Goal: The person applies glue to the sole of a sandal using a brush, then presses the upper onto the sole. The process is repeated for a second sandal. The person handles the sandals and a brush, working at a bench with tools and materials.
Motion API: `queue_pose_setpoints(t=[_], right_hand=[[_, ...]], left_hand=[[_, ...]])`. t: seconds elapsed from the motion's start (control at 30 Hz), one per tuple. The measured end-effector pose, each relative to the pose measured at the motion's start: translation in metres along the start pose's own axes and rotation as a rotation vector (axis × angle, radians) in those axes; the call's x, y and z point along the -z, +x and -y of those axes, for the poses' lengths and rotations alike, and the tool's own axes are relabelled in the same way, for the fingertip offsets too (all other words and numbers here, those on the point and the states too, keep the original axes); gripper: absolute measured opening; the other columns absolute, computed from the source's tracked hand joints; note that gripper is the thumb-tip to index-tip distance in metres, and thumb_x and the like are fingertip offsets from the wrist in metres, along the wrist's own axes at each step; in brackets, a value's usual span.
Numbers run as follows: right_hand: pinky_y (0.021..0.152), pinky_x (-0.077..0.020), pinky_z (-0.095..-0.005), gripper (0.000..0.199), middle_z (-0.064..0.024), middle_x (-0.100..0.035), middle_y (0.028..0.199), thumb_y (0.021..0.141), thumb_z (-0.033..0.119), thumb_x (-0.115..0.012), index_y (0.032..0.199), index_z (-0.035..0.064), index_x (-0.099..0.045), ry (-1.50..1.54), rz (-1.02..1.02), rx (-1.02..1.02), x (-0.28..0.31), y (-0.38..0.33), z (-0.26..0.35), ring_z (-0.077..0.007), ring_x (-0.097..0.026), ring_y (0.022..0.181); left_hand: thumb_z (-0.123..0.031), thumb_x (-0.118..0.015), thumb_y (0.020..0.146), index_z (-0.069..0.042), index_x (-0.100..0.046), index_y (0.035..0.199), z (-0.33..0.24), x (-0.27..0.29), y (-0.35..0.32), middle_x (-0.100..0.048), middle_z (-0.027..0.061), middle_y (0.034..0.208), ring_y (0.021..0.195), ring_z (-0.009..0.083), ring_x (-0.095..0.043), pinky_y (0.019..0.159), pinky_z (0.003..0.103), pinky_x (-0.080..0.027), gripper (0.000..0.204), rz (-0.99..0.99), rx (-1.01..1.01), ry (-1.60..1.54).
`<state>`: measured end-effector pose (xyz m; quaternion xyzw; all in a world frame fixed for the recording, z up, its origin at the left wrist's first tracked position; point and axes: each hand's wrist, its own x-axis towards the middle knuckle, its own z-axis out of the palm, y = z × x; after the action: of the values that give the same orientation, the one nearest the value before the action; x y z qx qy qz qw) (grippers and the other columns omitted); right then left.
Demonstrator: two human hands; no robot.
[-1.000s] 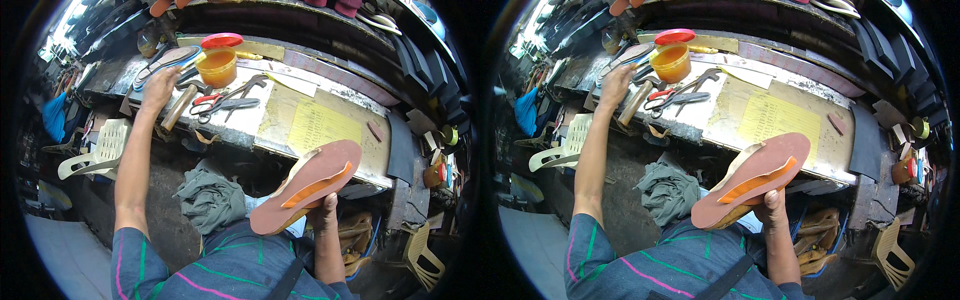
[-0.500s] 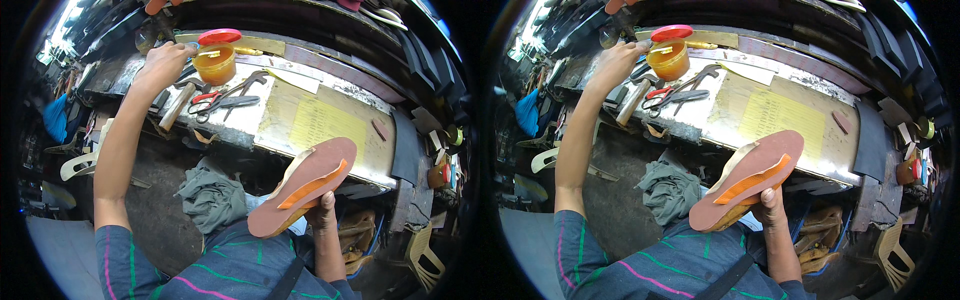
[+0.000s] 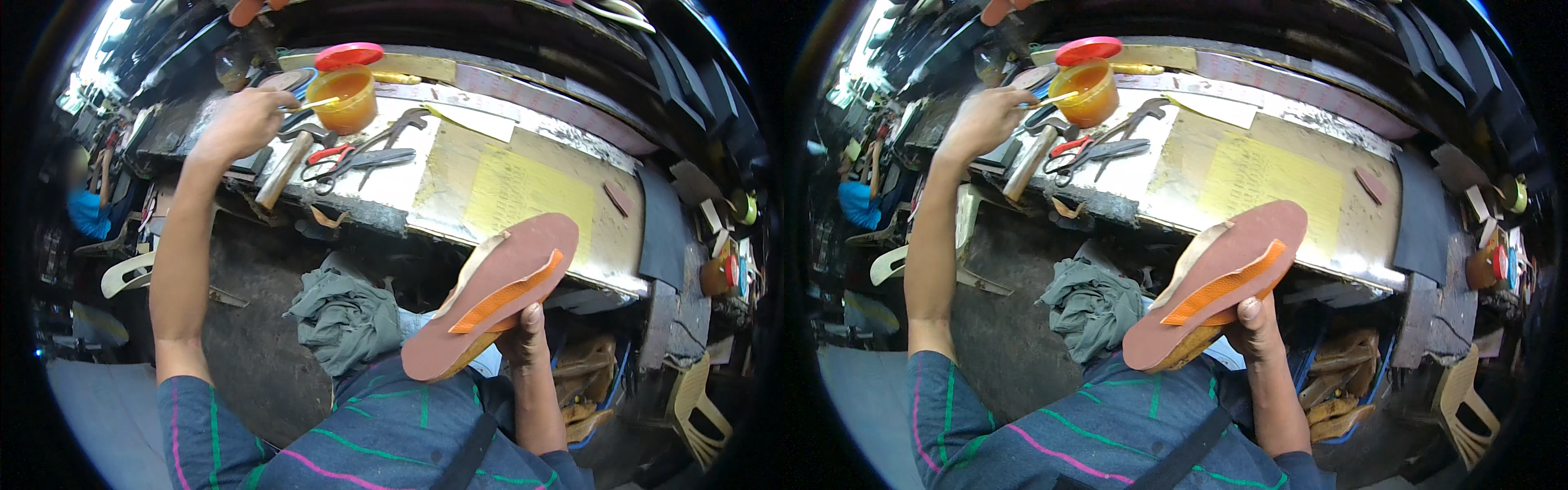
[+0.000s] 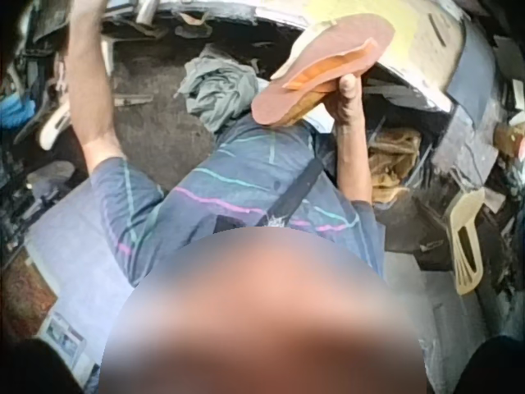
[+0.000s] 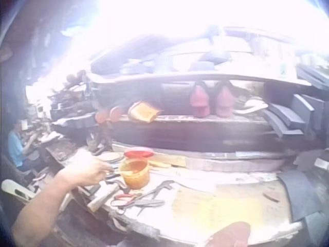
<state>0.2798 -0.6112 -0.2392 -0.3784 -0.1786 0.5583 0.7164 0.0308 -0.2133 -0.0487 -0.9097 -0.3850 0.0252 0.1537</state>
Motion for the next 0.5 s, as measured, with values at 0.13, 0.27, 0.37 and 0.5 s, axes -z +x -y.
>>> queue_pose_setpoints(t=[0.13, 0.27, 0.37, 0.5], right_hand=[[0.115, -0.0518, -0.0484, 0.113, -0.0113, -0.062, 0.147, 0.076, 0.069, -0.090, 0.157, 0.0045, -0.044, 0.020, 0.033, -0.015, -0.004, -0.006, 0.004, -0.0274, -0.063, 0.134], [0.115, -0.0521, -0.0486, 0.112, -0.0132, -0.062, 0.147, 0.078, 0.069, -0.088, 0.157, 0.0038, -0.044, 0.006, 0.053, -0.011, -0.007, -0.011, 0.009, -0.0287, -0.063, 0.134], [0.115, -0.0522, -0.0488, 0.111, -0.0142, -0.062, 0.147, 0.079, 0.068, -0.088, 0.157, 0.0031, -0.044, 0.034, 0.083, -0.035, -0.016, -0.014, 0.015, -0.0293, -0.063, 0.134], [0.109, -0.0559, -0.0474, 0.118, -0.0169, -0.059, 0.140, 0.073, 0.066, -0.092, 0.155, -0.0007, -0.040, 0.000, 0.019, -0.114, -0.029, -0.017, 0.021, -0.0296, -0.064, 0.130]], left_hand=[[-0.015, -0.061, 0.097, -0.008, -0.075, 0.127, 0.010, 0.001, -0.010, -0.077, 0.0214, 0.117, 0.109, 0.0361, -0.073, 0.099, 0.043, -0.055, 0.033, -0.102, 0.123, -0.312], [-0.023, -0.065, 0.095, -0.002, -0.077, 0.124, -0.009, 0.023, -0.042, -0.076, 0.0107, 0.097, 0.086, 0.0161, -0.069, 0.074, 0.030, -0.052, 0.038, 0.189, -0.015, -0.920], [-0.019, -0.069, 0.099, 0.000, -0.076, 0.127, -0.056, 0.038, -0.088, -0.077, 0.0065, 0.106, 0.091, 0.0088, -0.068, 0.076, 0.024, -0.052, 0.034, 0.126, -0.087, -1.313], [-0.006, -0.076, 0.095, -0.007, -0.082, 0.120, -0.131, 0.020, -0.135, -0.072, 0.0062, 0.087, 0.081, 0.0153, -0.066, 0.072, 0.033, -0.053, 0.026, 0.008, -0.251, -1.224]])
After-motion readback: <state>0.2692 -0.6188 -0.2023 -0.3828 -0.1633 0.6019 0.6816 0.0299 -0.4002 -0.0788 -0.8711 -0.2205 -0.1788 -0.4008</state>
